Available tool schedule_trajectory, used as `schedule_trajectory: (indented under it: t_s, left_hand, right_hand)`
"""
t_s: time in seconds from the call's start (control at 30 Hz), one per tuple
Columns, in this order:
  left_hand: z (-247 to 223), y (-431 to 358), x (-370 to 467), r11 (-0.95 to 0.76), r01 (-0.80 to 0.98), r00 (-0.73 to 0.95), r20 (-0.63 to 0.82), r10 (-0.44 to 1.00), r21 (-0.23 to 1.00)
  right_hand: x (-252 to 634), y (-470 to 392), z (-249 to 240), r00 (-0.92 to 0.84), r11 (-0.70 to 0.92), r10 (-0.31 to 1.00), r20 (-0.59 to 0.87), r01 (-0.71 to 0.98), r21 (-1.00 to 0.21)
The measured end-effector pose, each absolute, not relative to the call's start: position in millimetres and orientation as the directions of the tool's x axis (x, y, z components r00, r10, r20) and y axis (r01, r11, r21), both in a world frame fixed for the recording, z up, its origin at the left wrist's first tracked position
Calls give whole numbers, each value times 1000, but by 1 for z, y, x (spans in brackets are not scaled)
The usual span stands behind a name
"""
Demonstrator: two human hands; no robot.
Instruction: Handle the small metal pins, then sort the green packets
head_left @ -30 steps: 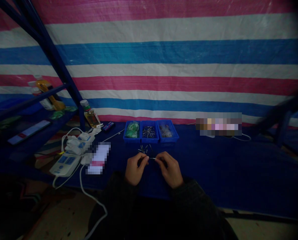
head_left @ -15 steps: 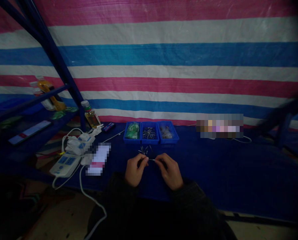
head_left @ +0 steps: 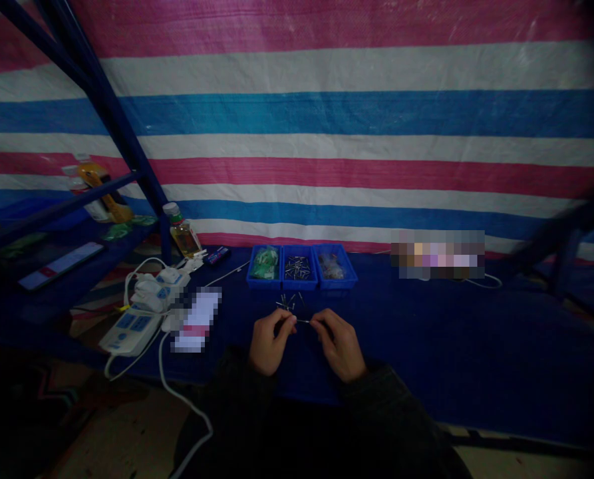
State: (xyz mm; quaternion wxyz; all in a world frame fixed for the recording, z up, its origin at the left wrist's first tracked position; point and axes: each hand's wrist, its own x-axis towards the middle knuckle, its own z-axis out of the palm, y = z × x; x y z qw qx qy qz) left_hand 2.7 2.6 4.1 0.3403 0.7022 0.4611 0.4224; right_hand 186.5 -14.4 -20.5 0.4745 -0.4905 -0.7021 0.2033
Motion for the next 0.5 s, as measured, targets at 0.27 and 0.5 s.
schedule_trajectory:
  t_s: [0.27,0.5]
  left_hand:
    - [6,2,3,-343,357,217,280,935,869]
    - [6,2,3,-346,375,225,277,934,860]
  right_hand:
    - [187,-15,-19,-75,427,888,453,500,-754]
    - [186,-13,-21,-84,447,879,469,487,-750]
